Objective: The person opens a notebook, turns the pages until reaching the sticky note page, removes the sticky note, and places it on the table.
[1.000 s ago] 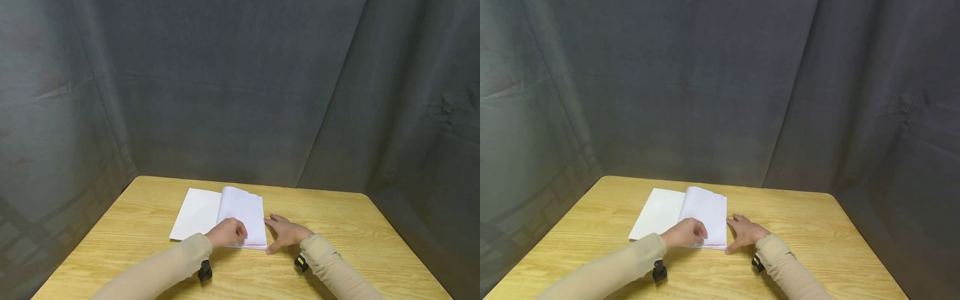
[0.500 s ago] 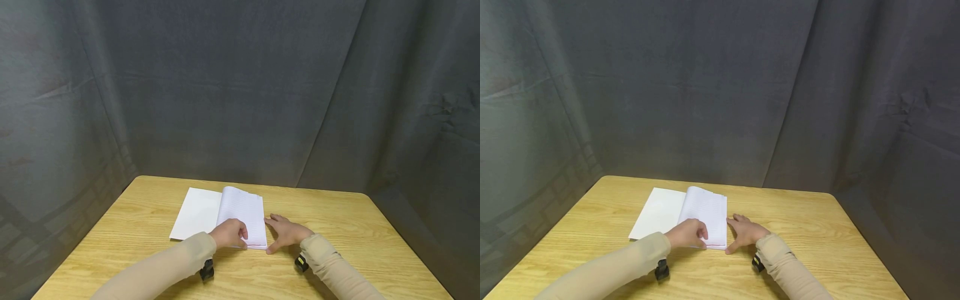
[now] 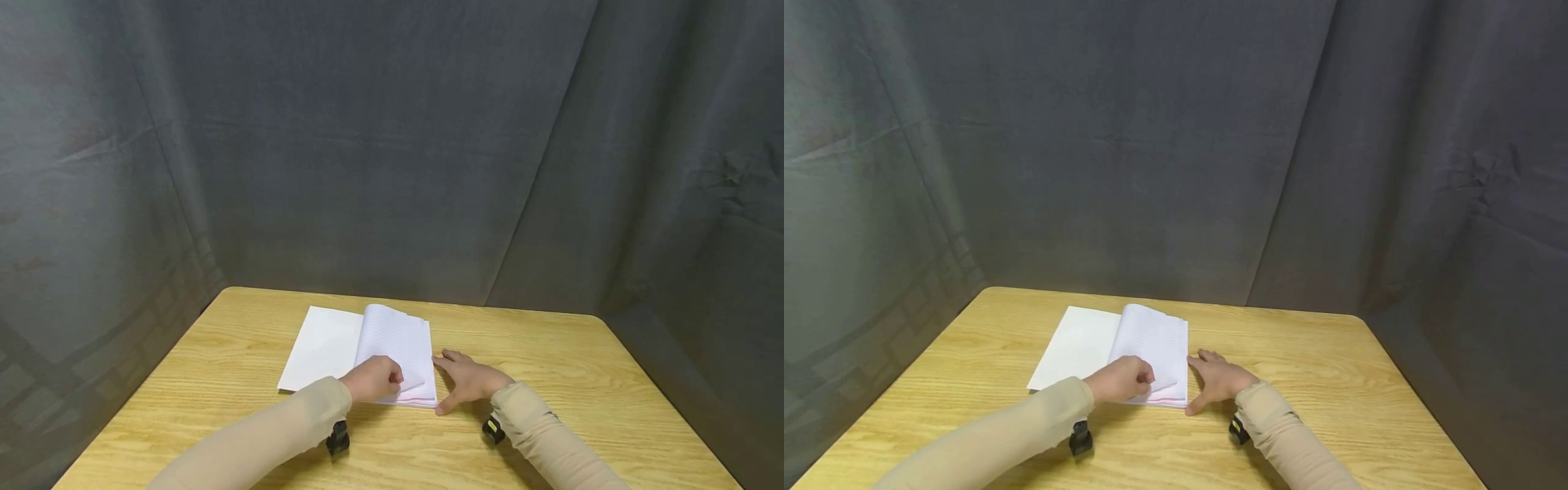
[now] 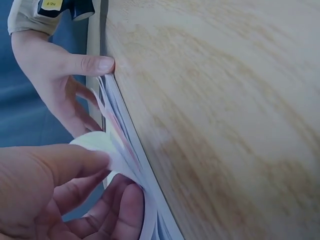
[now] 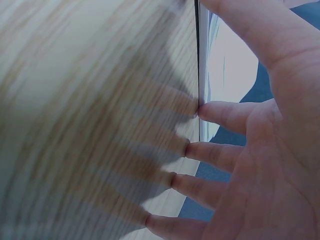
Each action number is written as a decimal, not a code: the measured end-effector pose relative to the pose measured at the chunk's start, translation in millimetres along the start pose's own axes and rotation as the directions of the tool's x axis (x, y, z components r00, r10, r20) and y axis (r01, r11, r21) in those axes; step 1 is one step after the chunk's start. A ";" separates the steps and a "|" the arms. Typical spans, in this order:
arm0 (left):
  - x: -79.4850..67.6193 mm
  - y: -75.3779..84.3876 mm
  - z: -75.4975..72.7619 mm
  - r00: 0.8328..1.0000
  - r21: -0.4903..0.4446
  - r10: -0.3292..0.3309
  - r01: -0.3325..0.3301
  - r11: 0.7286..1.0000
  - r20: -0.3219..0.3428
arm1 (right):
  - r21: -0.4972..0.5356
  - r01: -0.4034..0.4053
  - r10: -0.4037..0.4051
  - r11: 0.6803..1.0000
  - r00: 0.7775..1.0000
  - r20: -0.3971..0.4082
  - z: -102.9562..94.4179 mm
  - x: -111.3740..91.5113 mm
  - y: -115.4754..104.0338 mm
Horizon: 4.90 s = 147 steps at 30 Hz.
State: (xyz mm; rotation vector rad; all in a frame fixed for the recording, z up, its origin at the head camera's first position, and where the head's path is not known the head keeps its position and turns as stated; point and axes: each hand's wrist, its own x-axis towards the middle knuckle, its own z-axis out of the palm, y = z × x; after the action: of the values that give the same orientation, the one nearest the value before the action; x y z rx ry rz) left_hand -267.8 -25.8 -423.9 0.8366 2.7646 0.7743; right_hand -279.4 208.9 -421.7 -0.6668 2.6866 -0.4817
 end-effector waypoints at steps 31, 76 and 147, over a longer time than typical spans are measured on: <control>-0.6 3.6 2.0 0.995 -0.144 -0.098 0.093 0.985 -0.030 | 0.012 -0.003 0.003 1.000 1.000 0.008 -0.6 -1.0 -0.8; -95.6 -62.4 -84.8 0.875 -0.361 -0.374 0.256 0.897 -0.307 | 0.036 0.003 -0.004 0.999 1.000 0.029 -3.2 -4.6 -3.6; -97.7 -96.8 -75.9 0.893 -0.094 -0.420 0.409 0.908 -0.161 | 0.065 0.000 -0.003 0.998 0.999 0.032 -2.3 -4.5 -0.8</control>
State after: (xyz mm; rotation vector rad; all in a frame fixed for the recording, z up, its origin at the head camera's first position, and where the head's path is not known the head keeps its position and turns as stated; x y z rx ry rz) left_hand -253.9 -181.7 -409.5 0.1510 2.9013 0.8692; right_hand -276.2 211.1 -418.3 -0.6527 2.6281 -0.5517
